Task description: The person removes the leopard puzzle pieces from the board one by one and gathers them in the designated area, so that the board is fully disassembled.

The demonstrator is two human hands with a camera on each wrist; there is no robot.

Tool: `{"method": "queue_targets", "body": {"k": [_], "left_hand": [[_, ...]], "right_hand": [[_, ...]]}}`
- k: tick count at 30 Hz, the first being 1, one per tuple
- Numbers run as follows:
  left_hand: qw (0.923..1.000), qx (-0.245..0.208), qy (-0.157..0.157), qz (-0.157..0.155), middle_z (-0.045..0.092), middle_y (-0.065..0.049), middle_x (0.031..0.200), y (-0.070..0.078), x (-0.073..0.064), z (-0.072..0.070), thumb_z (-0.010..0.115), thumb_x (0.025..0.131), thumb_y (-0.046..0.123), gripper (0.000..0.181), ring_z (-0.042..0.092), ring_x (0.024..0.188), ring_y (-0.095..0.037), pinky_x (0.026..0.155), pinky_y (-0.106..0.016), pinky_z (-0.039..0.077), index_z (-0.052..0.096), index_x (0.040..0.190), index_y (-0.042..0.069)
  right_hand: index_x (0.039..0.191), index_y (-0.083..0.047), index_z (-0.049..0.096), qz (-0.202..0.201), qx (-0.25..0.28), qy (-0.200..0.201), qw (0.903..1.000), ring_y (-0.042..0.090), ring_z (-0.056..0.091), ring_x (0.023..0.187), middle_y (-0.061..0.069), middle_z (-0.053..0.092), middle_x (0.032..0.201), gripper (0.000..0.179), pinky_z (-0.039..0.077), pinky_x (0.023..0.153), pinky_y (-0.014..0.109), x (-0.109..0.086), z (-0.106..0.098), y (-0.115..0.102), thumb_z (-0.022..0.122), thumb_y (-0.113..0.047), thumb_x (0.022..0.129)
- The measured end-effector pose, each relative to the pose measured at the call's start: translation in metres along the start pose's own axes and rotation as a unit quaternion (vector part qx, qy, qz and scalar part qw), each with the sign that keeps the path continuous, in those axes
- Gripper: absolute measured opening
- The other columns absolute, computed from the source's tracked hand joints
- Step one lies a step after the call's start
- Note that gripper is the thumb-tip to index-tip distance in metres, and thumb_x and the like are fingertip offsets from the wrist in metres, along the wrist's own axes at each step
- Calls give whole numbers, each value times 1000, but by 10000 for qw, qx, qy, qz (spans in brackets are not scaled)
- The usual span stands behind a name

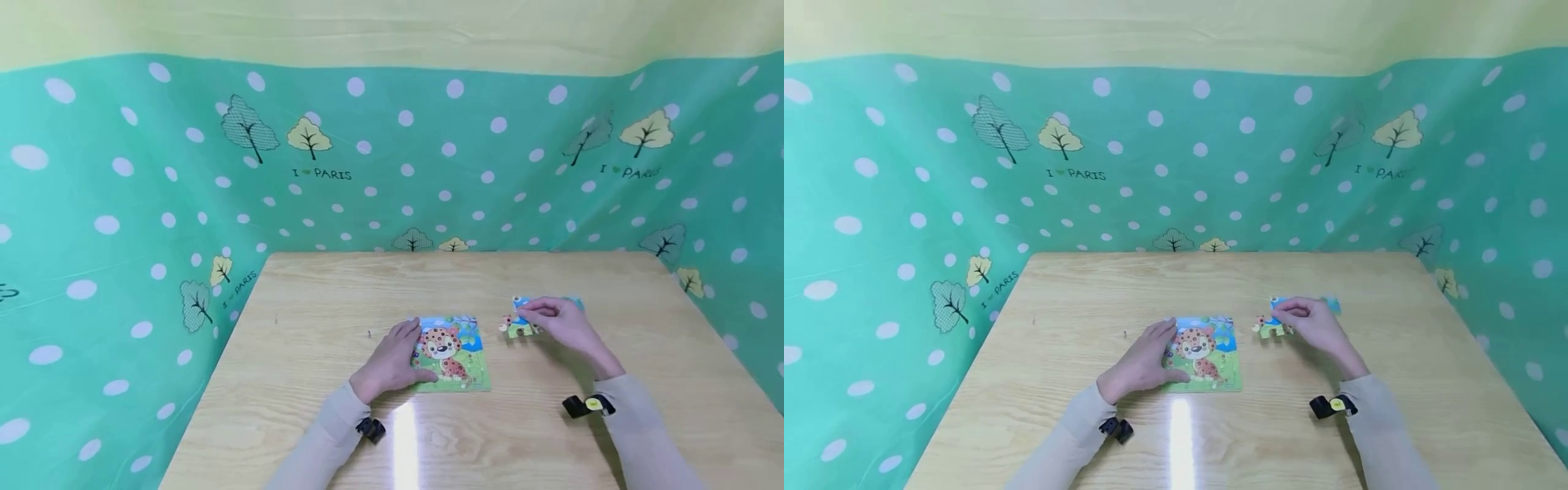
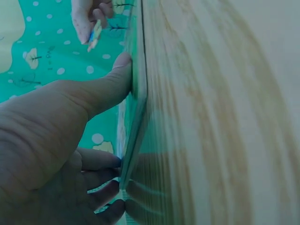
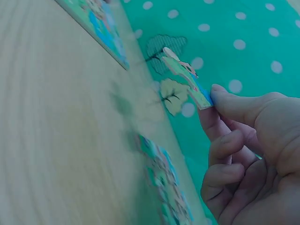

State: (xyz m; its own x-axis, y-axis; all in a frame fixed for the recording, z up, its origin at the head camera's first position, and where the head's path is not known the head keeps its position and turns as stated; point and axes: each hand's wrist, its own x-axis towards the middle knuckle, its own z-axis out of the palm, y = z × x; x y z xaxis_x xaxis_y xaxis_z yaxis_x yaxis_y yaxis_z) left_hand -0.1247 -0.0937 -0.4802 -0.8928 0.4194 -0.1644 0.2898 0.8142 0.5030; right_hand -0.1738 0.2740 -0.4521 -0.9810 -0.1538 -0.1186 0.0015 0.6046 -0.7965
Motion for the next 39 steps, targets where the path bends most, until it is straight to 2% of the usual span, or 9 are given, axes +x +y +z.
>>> {"method": "queue_targets", "body": {"k": [4, 6, 12, 18, 24, 29, 33, 37, 39], "left_hand": [[9999, 96, -18, 54, 25, -12, 178, -1, 1, 1, 83, 86, 60, 111, 25, 164, -35, 134, -51, 26, 33, 166, 2], [9999, 156, -30, 29, 24, -12, 178, -2, 2, 1, 82, 86, 61, 112, 25, 164, -34, 134, -50, 27, 32, 166, 2], [9998, 177, -18, 41, 24, -12, 178, -4, 3, 2, 82, 86, 62, 111, 25, 164, -35, 133, -50, 27, 32, 166, 2], [9999, 138, -7, 18, 25, -13, 177, -6, 0, 2, 83, 86, 61, 111, 25, 163, -37, 133, -52, 27, 33, 166, 1], [9999, 118, -10, 80, 23, -13, 178, -5, 2, 0, 83, 85, 60, 113, 25, 164, -37, 133, -53, 26, 32, 166, 2], [9998, 148, -67, 86, 23, -13, 178, -4, 3, -1, 84, 85, 60, 113, 25, 164, -37, 134, -52, 25, 32, 166, 1], [9998, 153, -55, 97, 22, -13, 178, -4, 4, -3, 84, 86, 59, 112, 24, 164, -37, 134, -51, 24, 32, 166, 1], [10000, 71, -53, 17, 22, -12, 178, -4, 3, -4, 85, 85, 57, 111, 23, 164, -36, 134, -51, 24, 32, 166, 2], [10000, 30, -40, 30, 23, -13, 178, -3, 3, -3, 85, 85, 57, 112, 24, 164, -36, 134, -51, 24, 32, 166, 1]], "right_hand": [[129, 1, 70, 141, 193, 156, 9996, 11, 55, 59, 5, 75, 88, 46, 50, 53, 31, -3, -12, 5, 69, -39, 105], [133, 3, 67, 186, 301, 179, 9992, 12, 57, 60, 4, 71, 83, 50, 53, 55, 31, -2, -17, 7, 67, -39, 106], [139, 5, 63, 456, 468, 267, 9975, 12, 67, 76, 1, 74, 89, 54, 61, 66, 30, -2, -28, 17, 66, -39, 107], [145, 6, 59, 576, 564, 477, 9956, 13, 72, 85, -11, 74, 97, 59, 66, 76, 32, -9, -45, 31, 64, -40, 108], [149, 6, 54, 841, 571, 787, 9917, 5, 69, 84, -24, 68, 93, 69, 65, 76, 29, -18, -71, 53, 64, -48, 106], [151, 7, 51, 1156, 579, 888, 9876, 0, 66, 83, -27, 65, 93, 72, 64, 73, 25, -21, -78, 70, 61, -49, 107], [150, 8, 52, 1327, 300, 892, 9867, 1, 66, 79, -19, 67, 96, 68, 63, 70, 23, -19, -77, 78, 59, -44, 109], [146, 11, 55, 1493, -119, 909, 9845, 5, 65, 76, 13, 74, 109, 64, 59, 64, 24, -15, -71, 82, 58, -41, 109], [145, 12, 56, 1529, -308, 972, 9830, 6, 64, 78, 28, 71, 122, 61, 57, 63, 23, -15, -69, 82, 58, -38, 109]]}}
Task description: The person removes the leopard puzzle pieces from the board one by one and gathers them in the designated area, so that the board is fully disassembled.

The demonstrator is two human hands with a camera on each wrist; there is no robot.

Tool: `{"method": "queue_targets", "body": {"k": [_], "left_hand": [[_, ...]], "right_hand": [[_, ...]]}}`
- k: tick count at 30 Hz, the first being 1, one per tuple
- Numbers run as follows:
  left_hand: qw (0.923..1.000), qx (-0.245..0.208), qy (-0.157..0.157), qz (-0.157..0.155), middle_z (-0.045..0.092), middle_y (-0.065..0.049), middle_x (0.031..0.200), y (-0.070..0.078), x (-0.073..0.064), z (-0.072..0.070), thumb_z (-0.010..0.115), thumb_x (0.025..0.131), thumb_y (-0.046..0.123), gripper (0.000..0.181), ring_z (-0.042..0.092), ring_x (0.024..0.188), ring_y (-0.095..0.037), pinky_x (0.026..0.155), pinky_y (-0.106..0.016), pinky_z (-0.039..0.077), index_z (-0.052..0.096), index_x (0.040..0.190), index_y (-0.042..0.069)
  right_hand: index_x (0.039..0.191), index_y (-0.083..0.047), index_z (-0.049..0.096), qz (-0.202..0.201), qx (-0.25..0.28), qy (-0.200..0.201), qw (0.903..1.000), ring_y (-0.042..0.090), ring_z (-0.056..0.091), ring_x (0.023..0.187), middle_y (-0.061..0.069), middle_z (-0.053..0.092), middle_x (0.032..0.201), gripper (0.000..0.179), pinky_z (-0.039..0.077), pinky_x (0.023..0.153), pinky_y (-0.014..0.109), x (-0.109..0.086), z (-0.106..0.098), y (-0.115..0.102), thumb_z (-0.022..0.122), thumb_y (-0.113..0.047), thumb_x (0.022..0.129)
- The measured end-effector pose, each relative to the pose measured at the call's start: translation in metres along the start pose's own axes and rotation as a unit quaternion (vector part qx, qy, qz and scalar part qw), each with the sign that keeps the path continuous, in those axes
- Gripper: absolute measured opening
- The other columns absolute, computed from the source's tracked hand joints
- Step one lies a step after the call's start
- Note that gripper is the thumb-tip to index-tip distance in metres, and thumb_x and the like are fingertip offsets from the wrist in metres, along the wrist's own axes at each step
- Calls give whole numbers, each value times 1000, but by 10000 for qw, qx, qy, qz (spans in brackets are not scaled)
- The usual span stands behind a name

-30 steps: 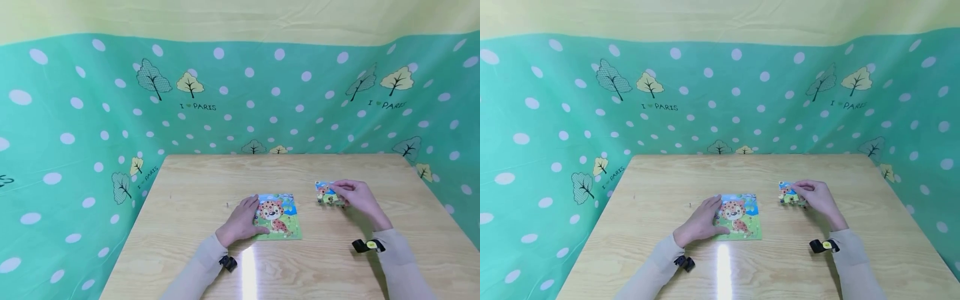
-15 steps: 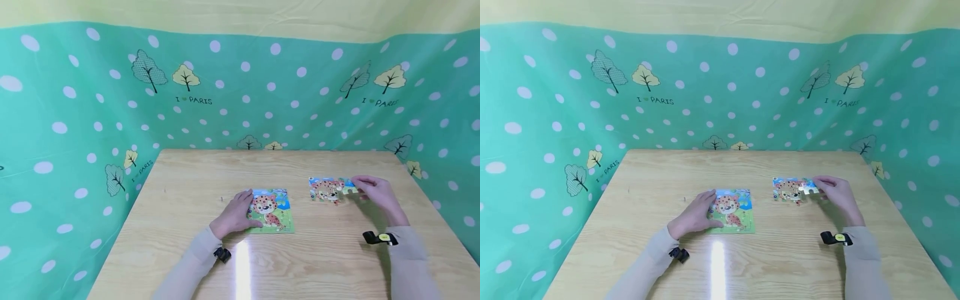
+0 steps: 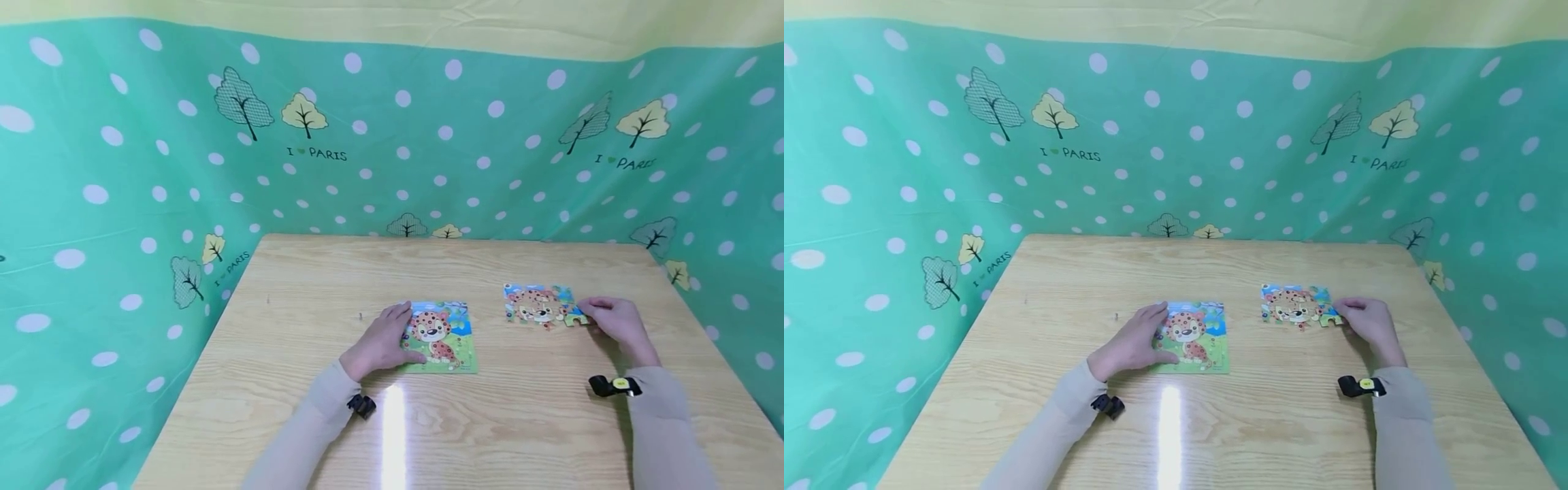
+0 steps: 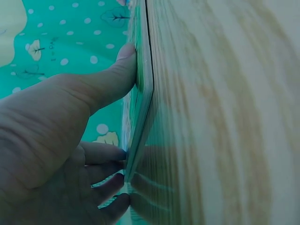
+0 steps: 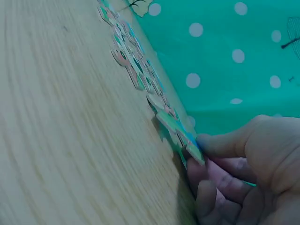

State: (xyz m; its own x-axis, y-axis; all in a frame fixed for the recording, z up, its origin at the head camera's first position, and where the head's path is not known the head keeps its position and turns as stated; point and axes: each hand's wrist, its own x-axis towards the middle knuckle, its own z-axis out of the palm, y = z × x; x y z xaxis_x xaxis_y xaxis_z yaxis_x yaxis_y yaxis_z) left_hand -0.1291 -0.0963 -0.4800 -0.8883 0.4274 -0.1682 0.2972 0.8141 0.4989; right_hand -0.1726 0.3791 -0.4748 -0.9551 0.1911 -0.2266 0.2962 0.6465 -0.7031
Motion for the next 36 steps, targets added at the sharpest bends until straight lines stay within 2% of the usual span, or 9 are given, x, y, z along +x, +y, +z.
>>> {"method": "queue_targets", "body": {"k": [3, 7, 10, 13, 16, 19, 22, 27, 36], "left_hand": [[10000, -9, 36, 66, 23, -14, 178, 0, -1, 0, 84, 86, 58, 112, 24, 164, -37, 134, -51, 24, 32, 166, 0], [10000, -10, 54, 81, 24, -15, 177, 0, -2, 0, 85, 86, 57, 111, 25, 163, -38, 134, -52, 24, 32, 165, -1], [10000, -28, 18, 64, 24, -15, 177, 2, -2, -1, 85, 86, 55, 110, 24, 163, -38, 134, -52, 24, 32, 165, -1], [9999, 15, 19, 113, 24, -16, 177, 3, -2, -2, 84, 87, 55, 108, 25, 163, -39, 134, -53, 24, 33, 165, -1], [9998, 76, 10, 193, 23, -17, 177, 3, -2, -2, 82, 88, 57, 106, 25, 163, -40, 134, -53, 25, 35, 165, 0], [9996, 157, -68, 226, 22, -16, 178, 2, -4, -3, 79, 90, 59, 103, 23, 164, -39, 134, -55, 25, 36, 165, 2], [9993, 250, -160, 233, 19, -15, 178, -1, -5, -6, 74, 94, 60, 100, 21, 165, -39, 134, -55, 23, 34, 166, 3], [9992, 198, -229, 256, 16, -14, 179, -5, -6, -11, 63, 102, 59, 91, 17, 166, -38, 135, -55, 21, 31, 167, 4], [9978, 164, -519, 384, 12, -13, 180, -5, -6, -10, 80, 88, 60, 110, 14, 166, -39, 134, -59, 20, 28, 169, 5]], "right_hand": [[141, 13, 59, -115, -212, 213, 9995, 8, 64, 81, 36, 65, 132, 57, 55, 61, 20, -2, 4, -2, 58, -34, 109], [137, 13, 63, -319, -517, 368, 9975, 21, 71, 85, 37, 66, 132, 53, 56, 64, 23, -4, 10, -5, 58, -32, 110], [136, 12, 64, -389, -768, 421, 9954, 40, 71, 103, 37, 65, 134, 51, 59, 76, 37, -5, 12, -8, 58, -31, 110], [137, 9, 64, -399, -989, 512, 9930, 49, 62, 120, 36, 63, 138, 50, 56, 87, 51, -7, 13, -11, 55, -31, 110], [137, 9, 65, -494, -1070, 627, 9911, 48, 63, 117, 36, 63, 137, 49, 56, 86, 53, -10, 13, -16, 53, -31, 111], [136, 8, 65, -807, -1060, 630, 9891, 40, 69, 102, 35, 66, 133, 49, 56, 74, 41, -16, 14, -26, 54, -31, 111], [135, 8, 67, -1294, -877, 467, 9866, 31, 71, 89, 33, 71, 125, 47, 53, 65, 31, -21, 22, -44, 57, -31, 110], [129, 5, 72, -2064, -519, 155, 9770, 28, 72, 85, 25, 78, 109, 39, 54, 64, 26, -28, 47, -78, 63, -27, 109], [121, 0, 76, -2438, -115, -945, 9652, 23, 70, 83, 16, 78, 102, 26, 56, 68, 25, -63, 111, -120, 68, -19, 105]]}}
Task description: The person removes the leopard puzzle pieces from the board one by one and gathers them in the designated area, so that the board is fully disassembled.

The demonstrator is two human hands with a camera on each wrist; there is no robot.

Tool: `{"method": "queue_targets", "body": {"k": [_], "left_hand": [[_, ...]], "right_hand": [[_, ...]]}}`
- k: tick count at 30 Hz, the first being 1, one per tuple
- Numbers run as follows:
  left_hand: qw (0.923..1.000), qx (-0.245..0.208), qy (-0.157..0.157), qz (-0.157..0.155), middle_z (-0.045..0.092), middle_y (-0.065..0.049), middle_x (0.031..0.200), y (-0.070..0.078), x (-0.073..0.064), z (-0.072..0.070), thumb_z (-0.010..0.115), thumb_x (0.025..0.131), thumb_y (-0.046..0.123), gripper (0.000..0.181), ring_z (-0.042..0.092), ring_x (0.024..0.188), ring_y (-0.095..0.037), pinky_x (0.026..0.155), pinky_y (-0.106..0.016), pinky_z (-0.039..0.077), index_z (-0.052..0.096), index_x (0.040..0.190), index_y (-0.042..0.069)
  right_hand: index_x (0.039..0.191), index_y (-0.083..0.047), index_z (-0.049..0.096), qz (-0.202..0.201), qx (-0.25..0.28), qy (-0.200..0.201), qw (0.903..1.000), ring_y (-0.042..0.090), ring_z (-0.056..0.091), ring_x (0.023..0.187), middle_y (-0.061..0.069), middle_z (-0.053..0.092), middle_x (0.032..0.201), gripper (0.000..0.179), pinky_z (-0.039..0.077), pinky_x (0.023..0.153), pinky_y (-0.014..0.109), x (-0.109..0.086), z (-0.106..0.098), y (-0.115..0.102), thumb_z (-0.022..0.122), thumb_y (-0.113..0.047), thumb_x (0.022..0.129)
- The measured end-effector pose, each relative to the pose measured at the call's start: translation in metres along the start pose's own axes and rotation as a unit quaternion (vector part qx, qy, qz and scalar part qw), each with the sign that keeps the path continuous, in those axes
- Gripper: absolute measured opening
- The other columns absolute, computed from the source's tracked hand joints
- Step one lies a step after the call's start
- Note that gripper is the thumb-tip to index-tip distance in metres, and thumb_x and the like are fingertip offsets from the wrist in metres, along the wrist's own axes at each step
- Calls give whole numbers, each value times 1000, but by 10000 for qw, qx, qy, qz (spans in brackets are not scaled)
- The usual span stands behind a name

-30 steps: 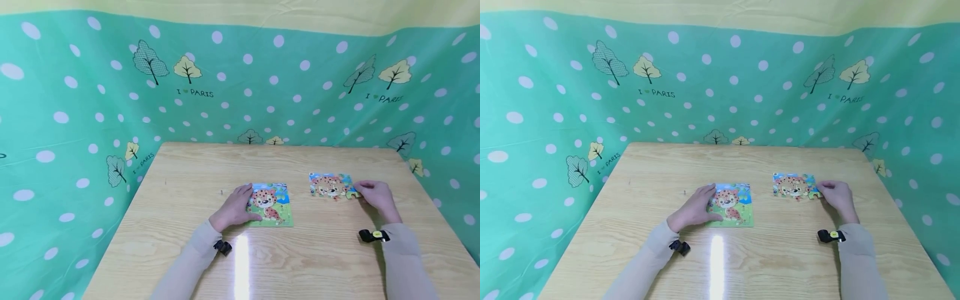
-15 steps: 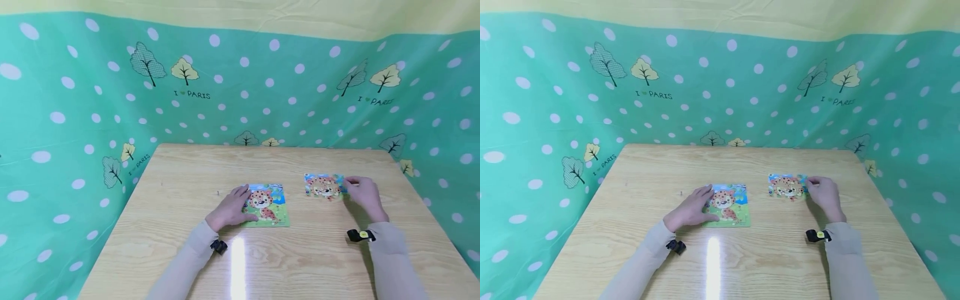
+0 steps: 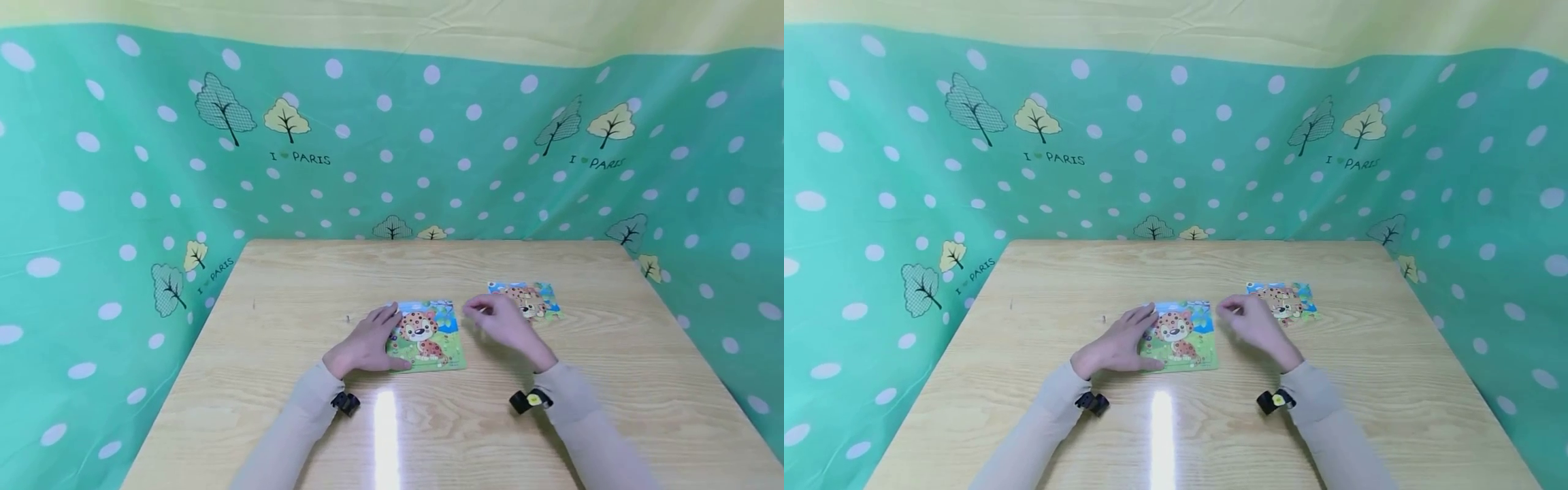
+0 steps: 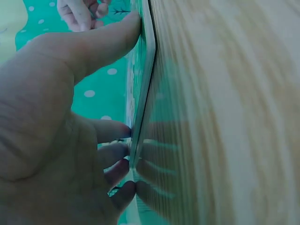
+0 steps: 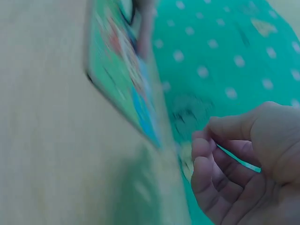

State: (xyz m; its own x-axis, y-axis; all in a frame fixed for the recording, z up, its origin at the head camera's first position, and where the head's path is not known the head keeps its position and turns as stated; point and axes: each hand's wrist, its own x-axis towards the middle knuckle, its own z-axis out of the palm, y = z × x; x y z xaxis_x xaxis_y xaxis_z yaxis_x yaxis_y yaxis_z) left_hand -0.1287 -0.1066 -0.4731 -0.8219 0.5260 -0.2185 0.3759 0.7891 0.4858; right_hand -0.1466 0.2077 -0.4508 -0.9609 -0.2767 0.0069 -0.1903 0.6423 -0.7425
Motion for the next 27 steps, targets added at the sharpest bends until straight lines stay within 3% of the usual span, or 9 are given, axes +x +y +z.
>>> {"method": "queue_targets", "body": {"k": [4, 12, 17, 20, 27], "left_hand": [[10000, -8, -41, 13, 12, -13, 180, -3, -1, -1, 84, 84, 60, 116, 14, 166, -40, 134, -60, 19, 27, 169, 6], [10000, -51, -30, -7, 13, -10, 181, -4, -1, -1, 86, 81, 60, 119, 14, 166, -37, 134, -59, 20, 27, 169, 7], [9999, -113, -87, -2, 10, -8, 181, -3, 3, 2, 86, 81, 62, 120, 12, 167, -34, 135, -57, 18, 26, 170, 9], [9998, -150, -78, -54, 10, -8, 181, -3, 3, 3, 87, 80, 62, 122, 11, 167, -35, 135, -58, 18, 25, 170, 9], [9999, -91, -113, 38, 11, -8, 181, -3, 2, 2, 90, 77, 61, 126, 11, 167, -35, 134, -61, 20, 24, 170, 9]], "right_hand": [[115, -2, 78, -227, 221, -350, 9989, 21, 69, 83, 12, 78, 99, 21, 58, 69, 23, 1, 32, -21, 70, -17, 103], [109, -10, 81, -897, 81, -479, 9948, 7, 68, 87, -2, 78, 98, 14, 58, 80, 23, 8, 79, -42, 72, -17, 102], [110, -9, 81, -984, -123, -871, 9913, 2, 63, 78, -4, 76, 93, 16, 55, 70, 21, 12, 88, -43, 76, -20, 99], [114, -5, 80, -1079, -247, -1183, 9868, 3, 61, 77, -2, 74, 93, 26, 53, 68, 20, 11, 92, -43, 81, -25, 96], [137, -6, 69, -1111, -762, -1633, 9773, 11, 53, 85, -4, 62, 96, 53, 45, 72, 26, 8, 92, -48, 86, -29, 91]]}}
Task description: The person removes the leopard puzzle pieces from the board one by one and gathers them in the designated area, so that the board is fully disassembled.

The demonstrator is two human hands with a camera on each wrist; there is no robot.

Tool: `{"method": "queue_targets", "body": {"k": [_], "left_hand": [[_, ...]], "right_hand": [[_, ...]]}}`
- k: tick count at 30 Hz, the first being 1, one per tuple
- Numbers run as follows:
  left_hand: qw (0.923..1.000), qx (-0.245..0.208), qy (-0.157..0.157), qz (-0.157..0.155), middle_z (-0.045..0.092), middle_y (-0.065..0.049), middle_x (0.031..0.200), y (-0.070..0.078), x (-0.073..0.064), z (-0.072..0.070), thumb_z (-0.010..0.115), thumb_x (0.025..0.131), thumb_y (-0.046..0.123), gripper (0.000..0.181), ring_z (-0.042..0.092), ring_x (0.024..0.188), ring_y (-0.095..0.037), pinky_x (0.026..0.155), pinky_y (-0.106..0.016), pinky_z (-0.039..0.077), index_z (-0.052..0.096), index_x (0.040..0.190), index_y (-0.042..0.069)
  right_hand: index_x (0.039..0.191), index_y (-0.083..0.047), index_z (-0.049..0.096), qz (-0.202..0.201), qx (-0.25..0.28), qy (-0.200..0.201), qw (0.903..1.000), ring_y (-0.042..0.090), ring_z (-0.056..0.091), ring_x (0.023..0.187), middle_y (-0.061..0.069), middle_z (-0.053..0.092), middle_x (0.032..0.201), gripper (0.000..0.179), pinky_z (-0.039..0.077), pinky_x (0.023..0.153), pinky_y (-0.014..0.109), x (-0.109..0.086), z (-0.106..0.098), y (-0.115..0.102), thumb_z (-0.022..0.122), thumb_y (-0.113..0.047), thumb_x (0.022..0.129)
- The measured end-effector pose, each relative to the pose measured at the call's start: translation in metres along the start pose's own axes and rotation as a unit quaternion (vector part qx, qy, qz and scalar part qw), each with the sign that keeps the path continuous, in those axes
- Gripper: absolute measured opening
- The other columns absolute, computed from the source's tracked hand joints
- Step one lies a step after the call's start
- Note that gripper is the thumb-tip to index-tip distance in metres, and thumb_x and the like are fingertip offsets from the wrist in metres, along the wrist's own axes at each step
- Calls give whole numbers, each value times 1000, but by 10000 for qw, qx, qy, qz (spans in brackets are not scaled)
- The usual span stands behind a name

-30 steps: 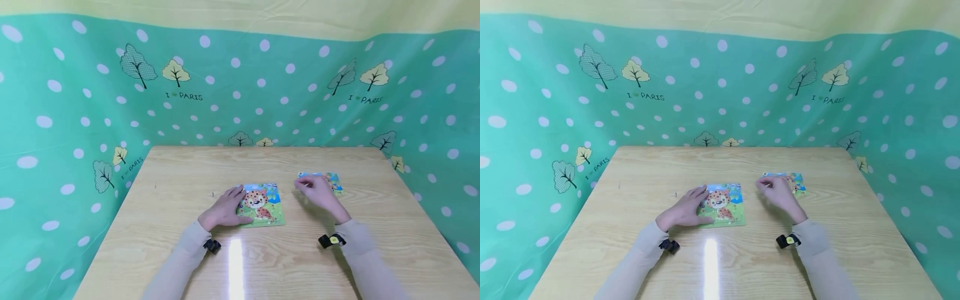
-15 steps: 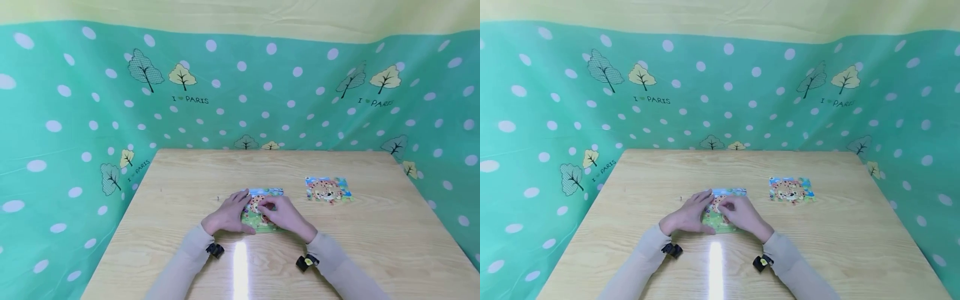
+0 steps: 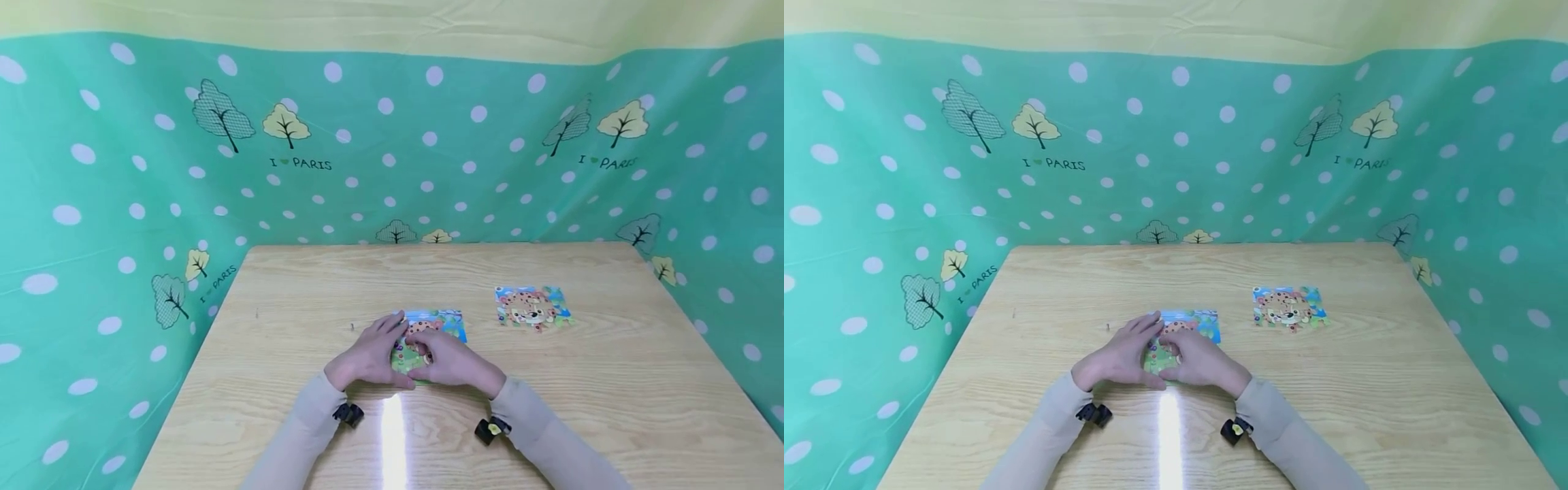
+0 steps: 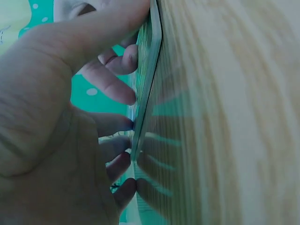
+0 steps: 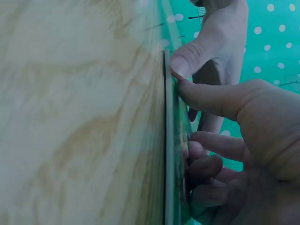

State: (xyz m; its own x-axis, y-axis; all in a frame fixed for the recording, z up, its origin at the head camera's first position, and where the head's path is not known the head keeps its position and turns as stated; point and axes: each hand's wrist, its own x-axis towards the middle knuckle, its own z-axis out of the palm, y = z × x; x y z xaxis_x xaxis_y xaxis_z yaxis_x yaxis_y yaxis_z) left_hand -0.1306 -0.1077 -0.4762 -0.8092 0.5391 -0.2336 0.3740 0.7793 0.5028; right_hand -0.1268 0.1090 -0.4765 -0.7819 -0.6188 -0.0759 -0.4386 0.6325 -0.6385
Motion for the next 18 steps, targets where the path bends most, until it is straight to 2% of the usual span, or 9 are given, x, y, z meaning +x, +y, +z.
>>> {"method": "queue_targets", "body": {"k": [4, 11, 18], "left_hand": [[9999, 75, 29, 126, 12, -12, 181, 3, -1, -1, 92, 74, 63, 130, 13, 167, -37, 133, -61, 22, 24, 170, 5], [10000, 63, 25, 51, 12, -10, 181, 2, -2, 1, 91, 74, 63, 130, 12, 167, -35, 134, -59, 21, 24, 170, 6], [9999, -33, 70, 100, 13, -11, 181, 2, -3, 0, 92, 74, 63, 130, 13, 167, -37, 133, -61, 22, 26, 169, 5]], "right_hand": [[136, -9, 70, 33, -65, -134, 9999, 13, 51, 88, -4, 60, 98, 53, 44, 73, 27, -2, -1, -1, 88, -26, 89], [132, -11, 70, 219, 83, -191, 9995, 15, 51, 88, -2, 59, 97, 51, 44, 73, 28, 0, 1, -2, 90, -24, 87], [126, -13, 69, 375, 328, -174, 9986, 15, 50, 88, -1, 58, 97, 48, 42, 74, 28, 2, 1, -3, 92, -23, 85]]}}
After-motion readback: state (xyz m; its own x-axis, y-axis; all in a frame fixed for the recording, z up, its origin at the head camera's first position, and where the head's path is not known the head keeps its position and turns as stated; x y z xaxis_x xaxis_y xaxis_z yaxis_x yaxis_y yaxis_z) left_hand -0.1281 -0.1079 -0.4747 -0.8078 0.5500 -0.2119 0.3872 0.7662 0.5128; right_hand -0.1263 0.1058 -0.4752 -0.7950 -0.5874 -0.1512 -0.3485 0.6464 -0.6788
